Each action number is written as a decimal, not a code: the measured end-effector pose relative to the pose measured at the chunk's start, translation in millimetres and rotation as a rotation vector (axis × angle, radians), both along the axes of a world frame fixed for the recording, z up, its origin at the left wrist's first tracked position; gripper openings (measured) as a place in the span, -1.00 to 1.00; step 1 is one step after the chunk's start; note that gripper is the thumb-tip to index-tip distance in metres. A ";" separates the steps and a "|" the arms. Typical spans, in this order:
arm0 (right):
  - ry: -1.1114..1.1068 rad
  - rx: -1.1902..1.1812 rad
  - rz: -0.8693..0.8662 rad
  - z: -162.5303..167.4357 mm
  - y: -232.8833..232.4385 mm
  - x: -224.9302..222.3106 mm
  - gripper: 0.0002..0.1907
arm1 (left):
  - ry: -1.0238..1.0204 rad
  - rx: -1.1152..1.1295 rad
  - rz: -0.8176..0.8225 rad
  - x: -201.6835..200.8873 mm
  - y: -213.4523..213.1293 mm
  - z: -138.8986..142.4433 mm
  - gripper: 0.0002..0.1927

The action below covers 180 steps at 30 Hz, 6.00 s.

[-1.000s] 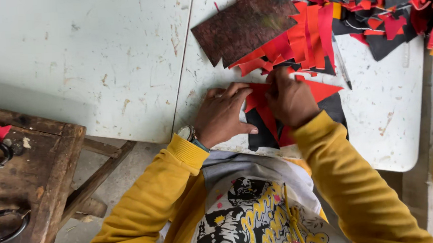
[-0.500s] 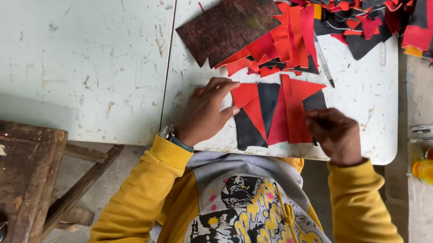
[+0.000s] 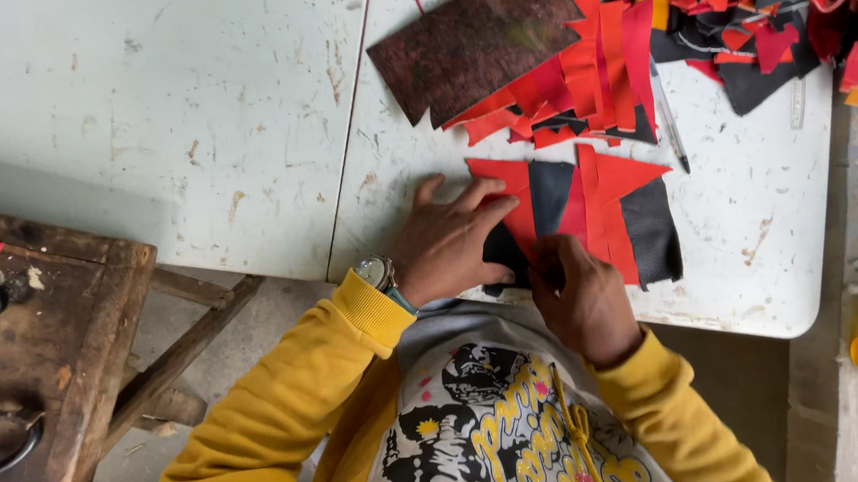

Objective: The person uses a craft knife to cut red and black material pieces on a white table. They repeatedly align a rectangular template over the material, trace its outline, and cut along the marked lines. The cut pieces are stacked on the table.

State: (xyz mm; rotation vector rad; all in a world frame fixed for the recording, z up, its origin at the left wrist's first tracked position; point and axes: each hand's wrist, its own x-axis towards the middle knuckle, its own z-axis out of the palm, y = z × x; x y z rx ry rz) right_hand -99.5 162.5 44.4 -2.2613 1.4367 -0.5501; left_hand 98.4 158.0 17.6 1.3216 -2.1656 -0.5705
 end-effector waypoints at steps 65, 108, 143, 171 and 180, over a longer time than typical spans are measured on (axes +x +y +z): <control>-0.060 -0.156 -0.279 -13.8 -18.1 -28.9 -0.74 | 0.076 -0.104 -0.246 -31.1 -47.5 -11.5 -0.51; 0.000 -0.215 -0.167 -42.5 -75.8 -47.4 -0.82 | 0.042 -0.011 -0.235 -26.3 -51.5 -12.1 -0.52; -0.682 0.555 -0.163 -35.5 53.3 -114.9 -0.81 | -0.215 -0.179 -0.142 -93.6 -14.3 7.6 -0.57; -0.016 -0.102 -0.073 -12.7 -168.0 -194.8 -0.63 | 0.388 -0.035 0.621 63.3 -132.8 -33.2 -0.56; -0.078 -0.105 -0.224 -6.8 -152.4 -214.0 -0.63 | 0.892 -0.326 0.320 108.2 -88.0 46.8 -0.66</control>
